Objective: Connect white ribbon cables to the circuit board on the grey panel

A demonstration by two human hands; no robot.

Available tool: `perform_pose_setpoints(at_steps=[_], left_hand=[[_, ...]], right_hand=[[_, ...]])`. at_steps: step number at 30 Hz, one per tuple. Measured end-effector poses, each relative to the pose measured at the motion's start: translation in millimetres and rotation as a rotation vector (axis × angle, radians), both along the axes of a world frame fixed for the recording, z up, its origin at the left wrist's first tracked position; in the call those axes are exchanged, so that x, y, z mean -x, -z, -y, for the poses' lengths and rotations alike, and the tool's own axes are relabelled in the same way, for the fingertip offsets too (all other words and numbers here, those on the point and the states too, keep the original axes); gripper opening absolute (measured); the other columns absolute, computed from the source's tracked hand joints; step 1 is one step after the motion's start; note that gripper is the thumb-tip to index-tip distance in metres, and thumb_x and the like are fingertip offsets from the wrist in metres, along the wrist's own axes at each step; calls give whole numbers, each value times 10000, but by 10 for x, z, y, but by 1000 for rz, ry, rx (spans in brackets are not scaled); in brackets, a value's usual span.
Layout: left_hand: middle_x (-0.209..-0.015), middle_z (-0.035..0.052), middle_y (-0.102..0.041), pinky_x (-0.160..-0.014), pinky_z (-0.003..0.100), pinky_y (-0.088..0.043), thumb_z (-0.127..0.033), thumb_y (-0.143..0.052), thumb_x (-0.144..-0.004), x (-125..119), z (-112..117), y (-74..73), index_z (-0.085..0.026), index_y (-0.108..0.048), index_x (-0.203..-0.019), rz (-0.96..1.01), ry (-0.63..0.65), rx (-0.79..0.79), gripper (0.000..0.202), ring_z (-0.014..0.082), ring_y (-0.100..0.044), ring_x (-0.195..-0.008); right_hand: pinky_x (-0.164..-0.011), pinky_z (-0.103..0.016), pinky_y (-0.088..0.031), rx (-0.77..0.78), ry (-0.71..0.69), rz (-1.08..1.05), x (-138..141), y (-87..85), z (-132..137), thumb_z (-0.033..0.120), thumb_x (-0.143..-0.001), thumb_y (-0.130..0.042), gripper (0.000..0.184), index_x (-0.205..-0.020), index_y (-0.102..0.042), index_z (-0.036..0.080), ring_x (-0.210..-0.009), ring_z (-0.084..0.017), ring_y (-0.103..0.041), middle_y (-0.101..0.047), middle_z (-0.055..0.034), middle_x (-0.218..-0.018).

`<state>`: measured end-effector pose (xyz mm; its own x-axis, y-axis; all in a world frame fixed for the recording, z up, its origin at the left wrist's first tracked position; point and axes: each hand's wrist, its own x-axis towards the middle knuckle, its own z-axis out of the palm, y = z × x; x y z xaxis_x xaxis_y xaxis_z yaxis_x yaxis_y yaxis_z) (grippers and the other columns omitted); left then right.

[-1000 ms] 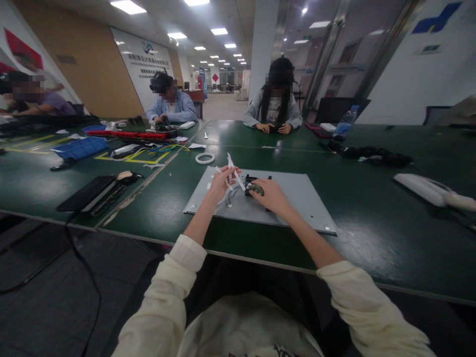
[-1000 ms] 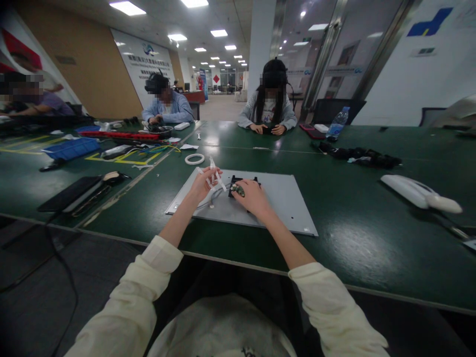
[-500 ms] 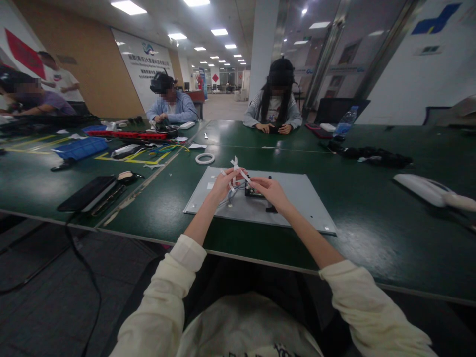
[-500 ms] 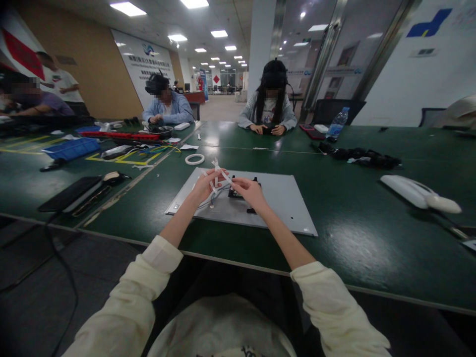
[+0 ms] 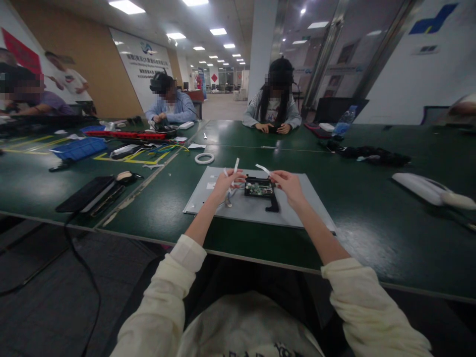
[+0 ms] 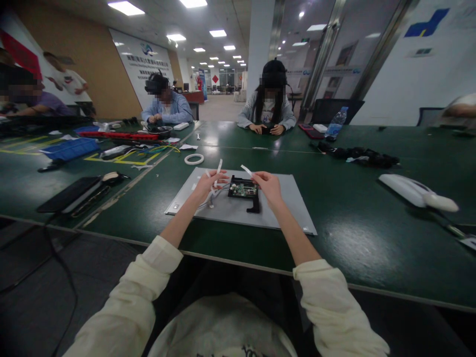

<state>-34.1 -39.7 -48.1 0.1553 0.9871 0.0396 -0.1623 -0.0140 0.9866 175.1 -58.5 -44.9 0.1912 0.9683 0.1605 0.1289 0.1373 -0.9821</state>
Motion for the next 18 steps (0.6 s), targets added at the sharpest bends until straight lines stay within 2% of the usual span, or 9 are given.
perform_pose_setpoints(at_steps=[2,6,11,15,18], left_hand=[[-929,97,-690,-544,176,-446,-318,-629,-763,3,-2,15,-135,-616,-967,-20,-6,-12,274,130,-650,-759],[-892,90,-694,-534,172,-434,-373,-585,-788,-1,-21,49,-134,-621,-894,-83,-2,-57,264,123,-643,-733],[-844,78,-691,-535,178,-431,-341,-488,-844,-29,-51,100,-135,-594,-871,-208,-35,-134,233,121,-635,-703],[-786,55,-685,-621,222,-453,-309,-447,-868,-75,-39,149,-161,-597,-838,-435,-112,-315,213,137,-630,-705],[-784,39,-686,-722,251,-449,-304,-451,-874,-144,-33,133,-191,-621,-826,-595,-155,-469,210,155,-626,-746]], right_hand=[[-559,-206,-391,26,48,8,-77,11,-17,404,-640,-669,325,-837,-666,146,-735,-135,-603,-681,-71,-818],[-589,-220,-424,52,49,93,-138,80,-65,347,-652,-656,277,-837,-657,141,-727,-142,-617,-684,-77,-821],[-655,-242,-460,62,59,216,-197,231,-179,257,-700,-590,204,-860,-643,143,-681,-141,-632,-673,-50,-729],[-717,-276,-462,56,87,313,-266,307,-214,204,-697,-561,202,-874,-644,151,-704,-158,-638,-670,-27,-698],[-733,-274,-452,58,126,503,-281,312,-200,185,-709,-530,220,-895,-643,157,-747,-165,-642,-675,-23,-706]])
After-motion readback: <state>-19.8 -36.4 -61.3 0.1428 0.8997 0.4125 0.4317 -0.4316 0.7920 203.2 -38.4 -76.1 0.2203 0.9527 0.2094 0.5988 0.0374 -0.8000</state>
